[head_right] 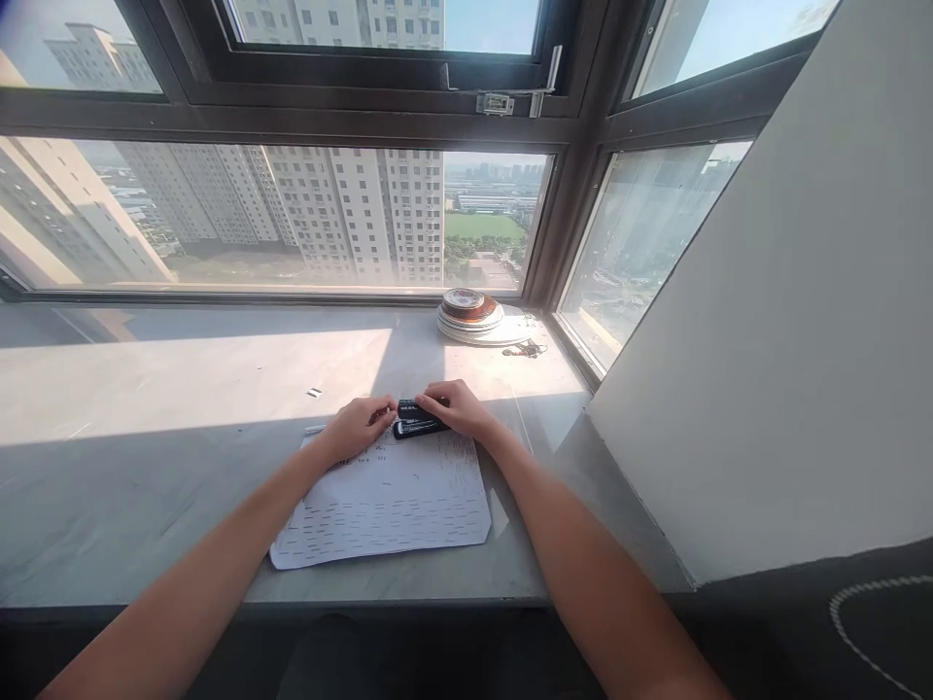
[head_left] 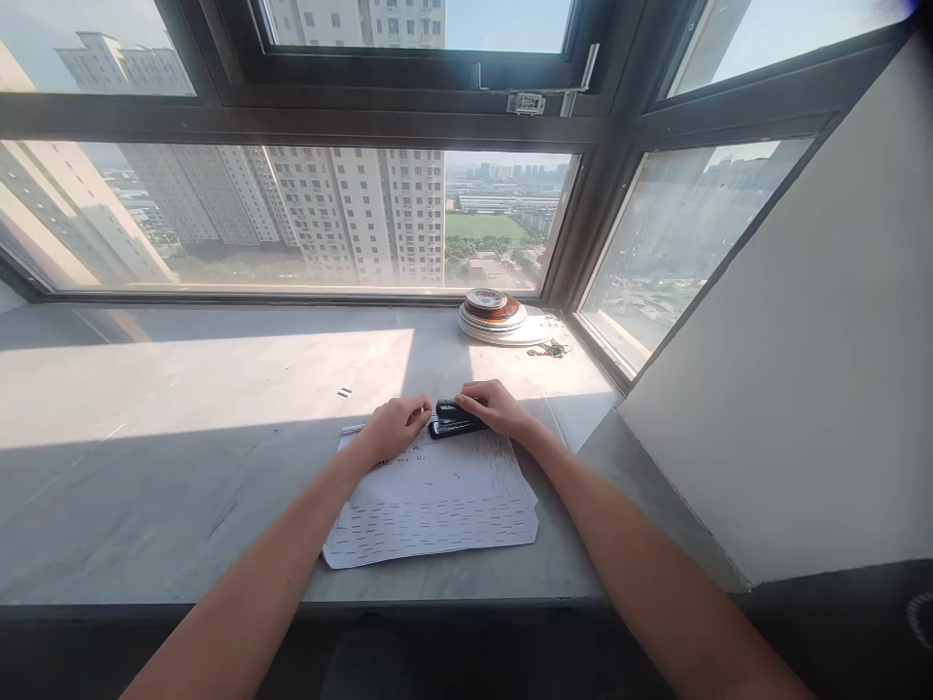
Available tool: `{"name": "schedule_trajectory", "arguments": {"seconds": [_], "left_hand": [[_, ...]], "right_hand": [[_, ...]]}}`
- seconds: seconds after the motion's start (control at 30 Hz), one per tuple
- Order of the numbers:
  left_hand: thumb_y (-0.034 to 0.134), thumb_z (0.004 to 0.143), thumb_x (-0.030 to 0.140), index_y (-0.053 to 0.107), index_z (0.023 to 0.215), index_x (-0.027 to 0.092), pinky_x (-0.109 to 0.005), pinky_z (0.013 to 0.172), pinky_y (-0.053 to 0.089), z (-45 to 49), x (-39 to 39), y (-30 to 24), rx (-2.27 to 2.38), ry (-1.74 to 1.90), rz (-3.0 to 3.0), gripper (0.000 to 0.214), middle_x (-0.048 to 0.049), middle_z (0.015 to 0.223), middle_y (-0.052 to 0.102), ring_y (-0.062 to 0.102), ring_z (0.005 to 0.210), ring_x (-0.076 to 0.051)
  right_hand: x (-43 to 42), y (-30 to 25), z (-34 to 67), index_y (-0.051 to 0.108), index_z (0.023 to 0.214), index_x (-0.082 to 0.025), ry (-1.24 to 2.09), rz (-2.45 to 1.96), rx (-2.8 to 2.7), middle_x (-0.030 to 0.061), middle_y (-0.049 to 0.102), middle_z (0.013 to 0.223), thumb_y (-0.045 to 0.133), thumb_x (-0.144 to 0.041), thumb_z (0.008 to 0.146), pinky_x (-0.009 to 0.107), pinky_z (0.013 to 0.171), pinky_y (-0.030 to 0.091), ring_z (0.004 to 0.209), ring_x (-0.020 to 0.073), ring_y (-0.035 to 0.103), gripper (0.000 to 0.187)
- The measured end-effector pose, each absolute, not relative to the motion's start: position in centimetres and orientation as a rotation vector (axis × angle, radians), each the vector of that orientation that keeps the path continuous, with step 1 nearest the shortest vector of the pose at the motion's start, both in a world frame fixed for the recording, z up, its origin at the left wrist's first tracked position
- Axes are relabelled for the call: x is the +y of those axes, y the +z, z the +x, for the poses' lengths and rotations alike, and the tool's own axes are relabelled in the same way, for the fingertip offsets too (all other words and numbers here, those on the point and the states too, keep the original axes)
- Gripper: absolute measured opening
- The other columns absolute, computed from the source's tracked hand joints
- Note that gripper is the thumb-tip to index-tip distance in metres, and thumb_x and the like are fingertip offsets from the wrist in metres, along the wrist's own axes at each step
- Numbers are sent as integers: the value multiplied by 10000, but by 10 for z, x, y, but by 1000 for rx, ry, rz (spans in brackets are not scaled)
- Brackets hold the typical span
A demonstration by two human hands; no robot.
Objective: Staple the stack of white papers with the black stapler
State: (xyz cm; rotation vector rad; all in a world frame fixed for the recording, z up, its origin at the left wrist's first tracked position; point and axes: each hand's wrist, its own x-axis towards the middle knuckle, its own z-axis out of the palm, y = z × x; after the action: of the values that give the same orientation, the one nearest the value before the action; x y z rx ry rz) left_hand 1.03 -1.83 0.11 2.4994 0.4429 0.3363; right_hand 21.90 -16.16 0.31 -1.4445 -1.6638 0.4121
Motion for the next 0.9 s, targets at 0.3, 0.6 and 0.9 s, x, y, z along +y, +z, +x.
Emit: {"name": "schedule_trajectory", "arguments": {"seconds": [0.3,0.6,0.9], "left_hand": [[490,991,445,645,954,198,-285,635,345,6,-16,4,331,345,2330,294,24,701,562,448,635,-149],[382,978,341,608,962,197,-301,665,381,9,-7,0,385,420,2146,268,19,687,499,447,648,-160],[408,969,338,636,955,197,-290,646,363,8,-7,0,395,432,2111,268,13,731,528,440,655,-152]], "right_hand": [[-169,11,220,574,771,-194,392,-1421,-1890,-10,534,756,749,-549,852,276,652,357,703,149,478,404],[-166,11,197,695,946,-201,312,-1302,-1983,51,634,837,730,-558,891,319,750,438,819,210,567,363],[-153,-6,215,729,817,-191,375,-1537,-1528,48,654,748,353,-603,1062,323,783,451,797,204,608,609]]}}
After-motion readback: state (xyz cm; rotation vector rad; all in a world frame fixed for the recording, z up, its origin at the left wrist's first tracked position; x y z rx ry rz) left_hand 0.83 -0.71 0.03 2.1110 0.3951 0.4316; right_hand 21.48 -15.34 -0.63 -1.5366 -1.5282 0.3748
